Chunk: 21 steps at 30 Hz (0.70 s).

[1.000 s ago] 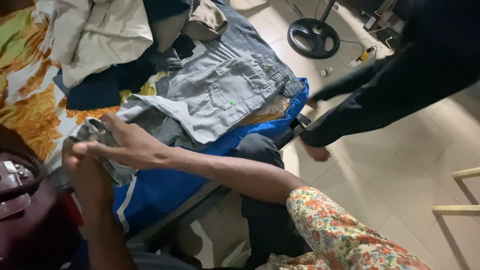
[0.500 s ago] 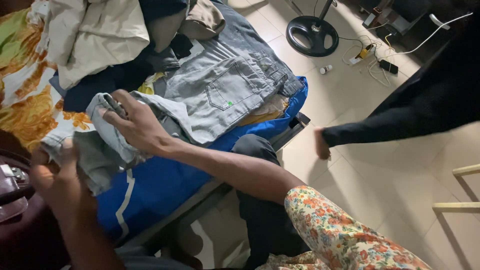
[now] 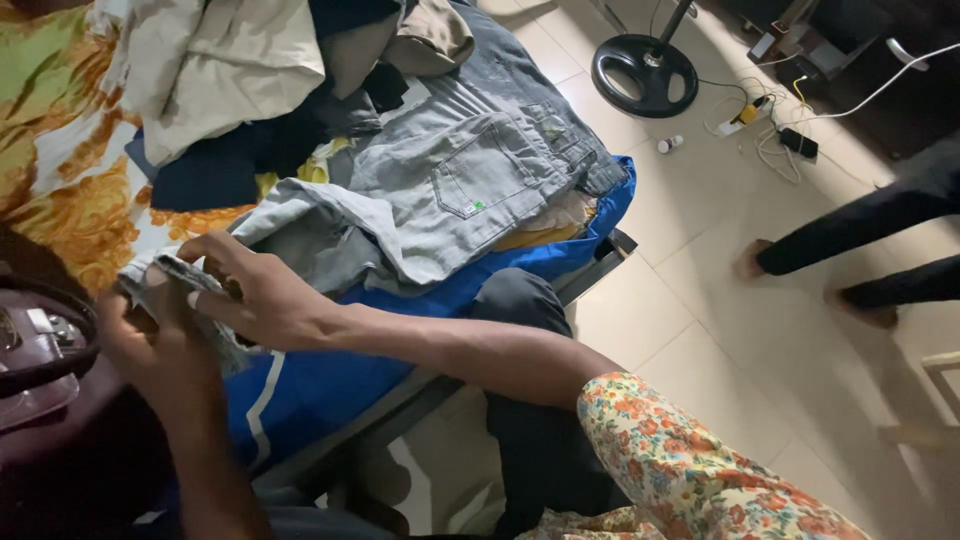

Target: Folding a pair of jeans and placing them inside a travel bag on a bed.

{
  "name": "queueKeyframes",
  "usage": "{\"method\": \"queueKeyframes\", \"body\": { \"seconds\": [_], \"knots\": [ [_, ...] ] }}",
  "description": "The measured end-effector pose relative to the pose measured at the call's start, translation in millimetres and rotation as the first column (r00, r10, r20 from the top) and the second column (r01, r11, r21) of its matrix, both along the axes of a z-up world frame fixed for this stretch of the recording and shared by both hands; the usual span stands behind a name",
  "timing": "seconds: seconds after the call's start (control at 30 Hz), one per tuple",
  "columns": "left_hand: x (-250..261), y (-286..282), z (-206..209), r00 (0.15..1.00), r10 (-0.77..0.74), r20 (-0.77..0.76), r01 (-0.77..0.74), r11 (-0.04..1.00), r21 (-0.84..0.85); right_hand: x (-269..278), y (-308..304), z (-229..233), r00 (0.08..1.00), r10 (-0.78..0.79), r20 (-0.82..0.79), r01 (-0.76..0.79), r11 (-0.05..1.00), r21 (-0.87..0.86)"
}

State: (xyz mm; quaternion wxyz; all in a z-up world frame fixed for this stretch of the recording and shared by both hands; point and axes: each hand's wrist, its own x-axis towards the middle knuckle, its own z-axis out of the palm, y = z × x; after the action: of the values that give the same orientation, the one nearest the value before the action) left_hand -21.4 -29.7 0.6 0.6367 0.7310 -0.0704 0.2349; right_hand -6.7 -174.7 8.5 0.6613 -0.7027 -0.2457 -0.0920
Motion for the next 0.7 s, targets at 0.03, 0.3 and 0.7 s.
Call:
{"method": "queueKeyframes", "body": {
  "seconds": [0.03,0.3,0.7],
  "knots": [
    [0.7,2.1,-2.5,0.999,0.022,0.026,-0.024,0.998,0.056,-3.5,-1.5,5.1,1.000,0.006,-0.008,-0.006,0.999,-0.039],
    [-8.4,-4.5,13.1,0.995,0.069,0.076,-0.079,0.986,0.149,-11.5,-0.6,14.7,1.000,0.020,-0.010,-0.020,0.999,0.032],
    [-9.2,4.3,18.5,0.995,0.100,-0.020,-0.096,0.988,0.124,-11.5,-1.5,8.9,0.987,0.144,-0.071,-0.142,0.989,0.039]
  ]
}}
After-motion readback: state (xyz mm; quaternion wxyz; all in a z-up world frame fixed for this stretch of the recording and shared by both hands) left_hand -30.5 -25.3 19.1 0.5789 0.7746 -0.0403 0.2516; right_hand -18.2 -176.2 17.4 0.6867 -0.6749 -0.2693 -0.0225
